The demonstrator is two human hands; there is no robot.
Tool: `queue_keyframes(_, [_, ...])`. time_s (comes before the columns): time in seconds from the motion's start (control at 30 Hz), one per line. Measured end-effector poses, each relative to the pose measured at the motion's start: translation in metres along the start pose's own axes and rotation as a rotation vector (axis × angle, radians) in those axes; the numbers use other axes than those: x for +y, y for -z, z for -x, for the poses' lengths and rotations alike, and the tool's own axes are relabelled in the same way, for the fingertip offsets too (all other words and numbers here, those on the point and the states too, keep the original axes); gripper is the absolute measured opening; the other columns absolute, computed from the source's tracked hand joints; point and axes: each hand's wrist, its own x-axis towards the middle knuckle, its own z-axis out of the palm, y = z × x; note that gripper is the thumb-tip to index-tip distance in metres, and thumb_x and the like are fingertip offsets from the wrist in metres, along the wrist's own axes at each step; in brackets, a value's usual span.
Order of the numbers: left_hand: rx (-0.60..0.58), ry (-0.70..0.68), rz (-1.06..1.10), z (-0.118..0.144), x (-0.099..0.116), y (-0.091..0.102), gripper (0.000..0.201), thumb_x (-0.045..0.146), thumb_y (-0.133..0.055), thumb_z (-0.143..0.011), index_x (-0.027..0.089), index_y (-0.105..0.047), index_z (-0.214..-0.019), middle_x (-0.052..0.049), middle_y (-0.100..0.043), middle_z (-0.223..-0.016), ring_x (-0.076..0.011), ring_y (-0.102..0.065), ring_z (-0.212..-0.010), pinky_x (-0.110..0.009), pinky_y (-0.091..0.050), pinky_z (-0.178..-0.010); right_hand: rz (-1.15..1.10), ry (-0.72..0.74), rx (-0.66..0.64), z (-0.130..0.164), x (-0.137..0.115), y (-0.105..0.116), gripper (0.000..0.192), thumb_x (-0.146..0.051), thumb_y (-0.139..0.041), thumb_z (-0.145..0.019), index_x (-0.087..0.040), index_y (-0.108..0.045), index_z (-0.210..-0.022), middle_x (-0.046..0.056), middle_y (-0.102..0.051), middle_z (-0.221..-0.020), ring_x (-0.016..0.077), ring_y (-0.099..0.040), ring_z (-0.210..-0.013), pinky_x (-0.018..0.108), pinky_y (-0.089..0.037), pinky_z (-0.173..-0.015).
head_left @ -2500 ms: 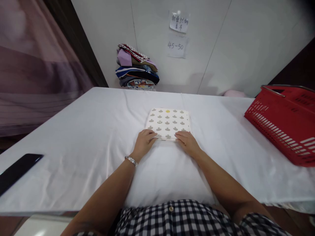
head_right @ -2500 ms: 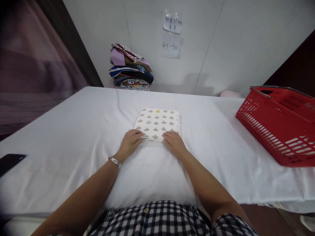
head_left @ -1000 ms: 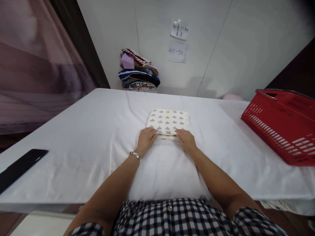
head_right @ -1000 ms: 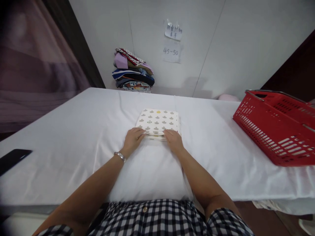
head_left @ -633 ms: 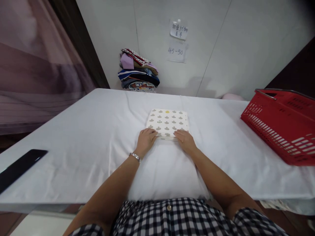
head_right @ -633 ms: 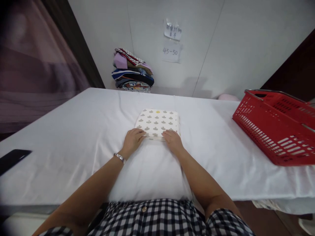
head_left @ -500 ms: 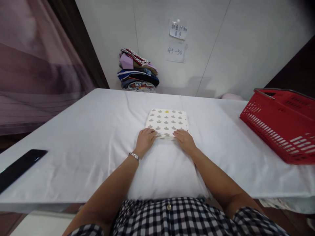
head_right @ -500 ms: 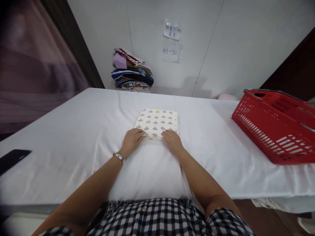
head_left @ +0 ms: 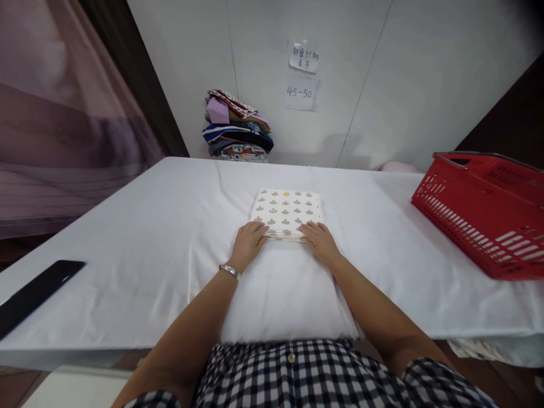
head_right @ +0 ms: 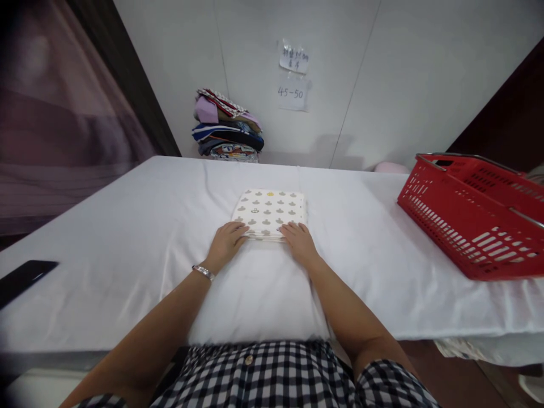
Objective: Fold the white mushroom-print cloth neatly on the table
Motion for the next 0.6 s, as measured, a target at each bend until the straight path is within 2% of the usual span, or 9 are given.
queue_keyframes(0.17, [0.016, 0.018, 0.034, -0.0005, -0.0004, 0.0004, 0.028, 0.031, -0.048, -0.09, 0.024, -0.063, -0.112, -0.007, -0.061, -0.118, -0.0242, -0.05, -0.114, -0.042, -0.041, -0.094, -0.012, -0.001, -0.001, -0.0012, 0.0021, -0.0004, 0.037, -0.019, -0.041, -0.095, -0.027, -0.053, -0.128, 0.004, -0.059, -0.128, 0.022, -0.048, -0.125, 0.046, -0.035, -0.102])
queue_keyframes(0.37, [-0.009, 0.047, 0.056, -0.0035, -0.0014, -0.0006, 0.026, 0.032, -0.047, -0.09, 0.024, -0.066, -0.105, -0.006, -0.064, -0.112, -0.023, -0.052, -0.109, -0.042, -0.043, -0.093, -0.01, 0.018, 0.057, -0.0029, 0.0044, -0.0026, 0.036, -0.017, -0.041, -0.094, -0.027, -0.056, -0.125, 0.004, -0.063, -0.123, 0.0189, -0.054, -0.118, 0.038, -0.04, -0.098])
queue_keyframes(0.6, [0.062, 0.036, 0.128, 0.0001, -0.0038, -0.0011, 0.027, 0.032, -0.047, -0.09, 0.024, -0.063, -0.109, -0.007, -0.061, -0.119, -0.0219, -0.05, -0.114, -0.043, -0.042, -0.099, -0.031, 0.038, 0.03, 0.0002, 0.004, -0.0012, 0.035, -0.023, -0.042, -0.095, -0.027, -0.055, -0.127, 0.004, -0.059, -0.128, 0.0215, -0.05, -0.123, 0.042, -0.037, -0.102])
